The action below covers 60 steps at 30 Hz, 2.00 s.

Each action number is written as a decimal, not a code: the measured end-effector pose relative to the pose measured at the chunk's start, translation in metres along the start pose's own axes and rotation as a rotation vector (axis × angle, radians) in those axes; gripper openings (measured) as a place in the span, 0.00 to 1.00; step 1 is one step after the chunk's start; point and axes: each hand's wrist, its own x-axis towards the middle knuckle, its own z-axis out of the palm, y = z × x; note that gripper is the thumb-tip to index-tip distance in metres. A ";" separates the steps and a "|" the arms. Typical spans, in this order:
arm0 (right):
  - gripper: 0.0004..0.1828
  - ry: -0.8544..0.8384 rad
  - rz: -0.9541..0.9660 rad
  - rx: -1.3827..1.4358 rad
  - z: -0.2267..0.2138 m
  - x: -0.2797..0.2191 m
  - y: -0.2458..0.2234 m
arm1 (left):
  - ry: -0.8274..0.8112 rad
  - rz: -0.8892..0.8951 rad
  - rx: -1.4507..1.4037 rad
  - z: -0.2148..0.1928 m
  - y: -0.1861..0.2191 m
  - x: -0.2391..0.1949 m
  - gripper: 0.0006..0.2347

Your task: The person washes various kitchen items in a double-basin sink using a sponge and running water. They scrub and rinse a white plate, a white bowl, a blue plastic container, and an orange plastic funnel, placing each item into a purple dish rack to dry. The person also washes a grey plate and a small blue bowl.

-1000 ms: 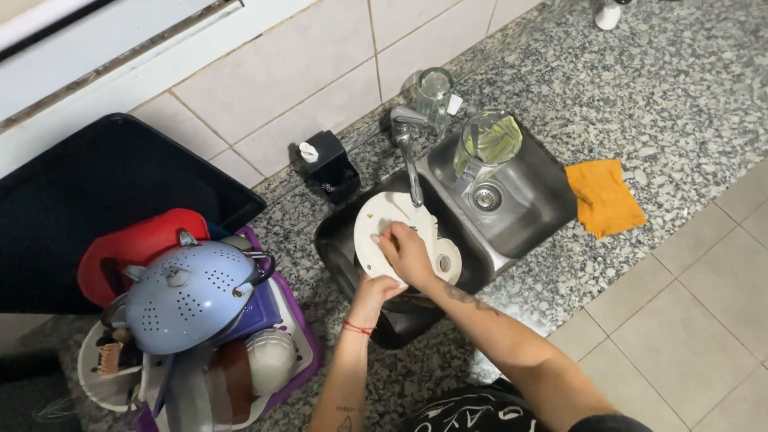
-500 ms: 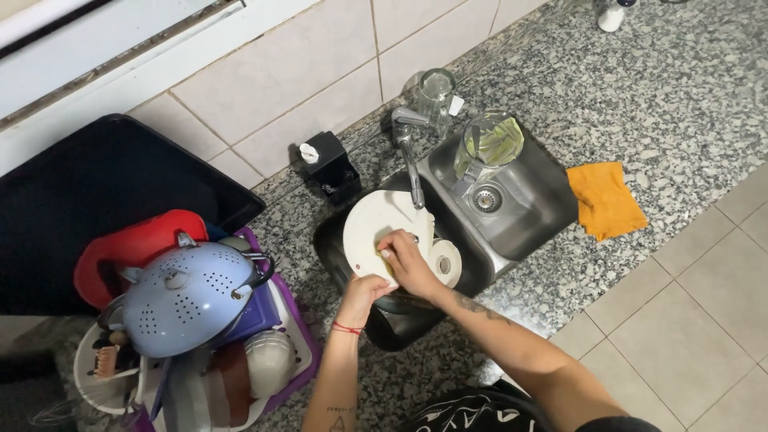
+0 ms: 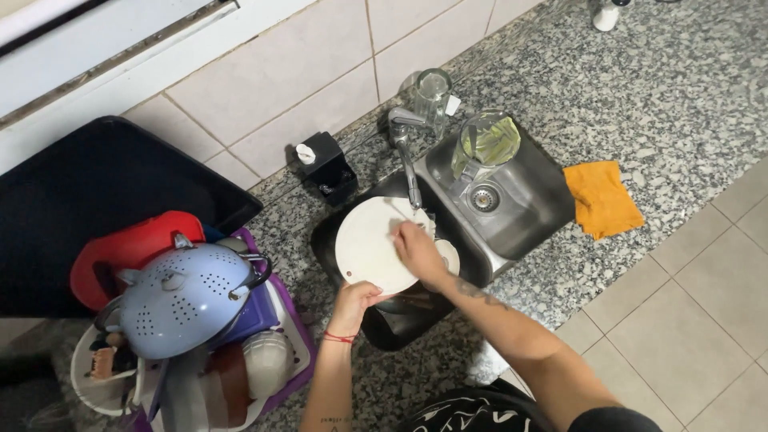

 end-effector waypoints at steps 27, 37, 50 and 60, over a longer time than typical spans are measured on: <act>0.30 0.186 0.901 1.029 -0.056 -0.018 0.031 | 0.328 0.417 0.315 -0.035 -0.015 0.086 0.21; 0.18 0.446 0.925 1.041 -0.053 -0.042 0.047 | 0.133 0.672 1.302 0.090 -0.039 0.087 0.25; 0.15 0.559 0.848 0.981 -0.073 -0.054 0.021 | 0.121 0.639 1.311 0.079 -0.028 0.097 0.25; 0.15 0.472 0.803 0.925 -0.088 -0.046 0.035 | 0.233 0.563 1.043 -0.003 -0.037 0.158 0.28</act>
